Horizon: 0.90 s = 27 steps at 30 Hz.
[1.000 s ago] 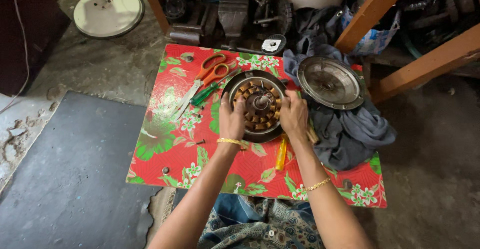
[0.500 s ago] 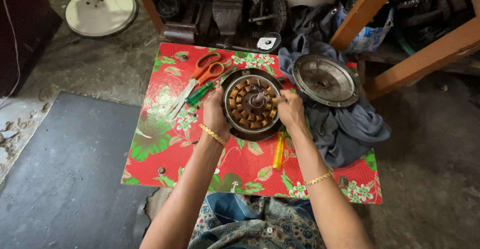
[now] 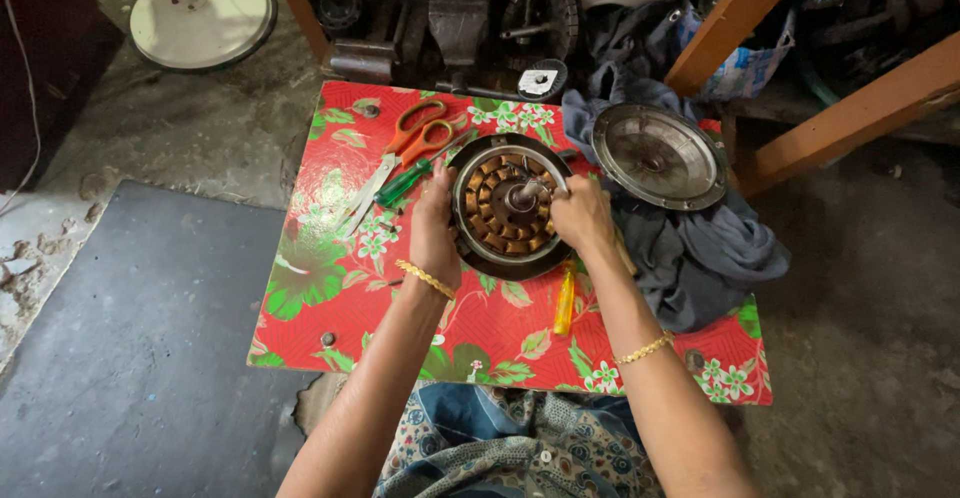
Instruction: The person uses a hammer and a metal rod to tap and adjust copper windings on a motor armature. They repeatedly tap the windings, rotate the armature, and use a cloth to wipe the surface. The person also uses scissors to trim a metal ring.
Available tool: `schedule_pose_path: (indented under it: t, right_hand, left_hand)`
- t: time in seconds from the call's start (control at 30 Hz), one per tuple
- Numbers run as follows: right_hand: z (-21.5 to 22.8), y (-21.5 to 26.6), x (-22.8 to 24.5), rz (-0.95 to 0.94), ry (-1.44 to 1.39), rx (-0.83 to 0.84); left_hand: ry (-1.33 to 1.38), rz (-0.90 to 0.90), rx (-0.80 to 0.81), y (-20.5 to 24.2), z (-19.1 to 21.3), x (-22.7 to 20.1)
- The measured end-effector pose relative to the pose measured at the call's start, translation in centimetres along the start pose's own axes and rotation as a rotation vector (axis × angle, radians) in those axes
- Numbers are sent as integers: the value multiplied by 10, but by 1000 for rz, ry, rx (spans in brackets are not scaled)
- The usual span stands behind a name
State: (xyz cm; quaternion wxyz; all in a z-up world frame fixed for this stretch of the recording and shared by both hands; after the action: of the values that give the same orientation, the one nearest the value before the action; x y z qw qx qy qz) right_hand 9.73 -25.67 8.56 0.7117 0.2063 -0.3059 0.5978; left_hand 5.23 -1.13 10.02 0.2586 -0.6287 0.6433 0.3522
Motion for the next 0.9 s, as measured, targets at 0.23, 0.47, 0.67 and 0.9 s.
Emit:
schedule_pose_path:
  t: [0.23, 0.47, 0.67, 0.9]
  right_hand:
    - [-11, -15, 27, -6, 263, 194]
    - [-23, -21, -13, -225, -92, 364]
    - [-23, -28, -29, -190, -556, 338]
    - [-11, -18, -21, -140, -364, 197]
  left_hand:
    - [-72, 11, 9, -1, -12, 9]
    - [37, 109, 73, -5, -26, 5]
    - [115, 125, 181, -2, -38, -1]
    - [52, 79, 122, -3, -20, -2]
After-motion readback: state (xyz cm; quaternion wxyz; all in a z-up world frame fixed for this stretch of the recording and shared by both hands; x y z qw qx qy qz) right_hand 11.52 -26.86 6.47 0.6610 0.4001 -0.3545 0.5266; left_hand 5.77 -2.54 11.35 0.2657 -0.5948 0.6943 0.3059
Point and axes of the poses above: each hand's wrist, its own y-axis away from the middle knuckle, its own z-axis out of the back of the hand, x = y × z, the point moved 10 cm from there along -y, towards the middle knuckle, and after that the axes turned 1 degree about x, right-handed, at the moved point
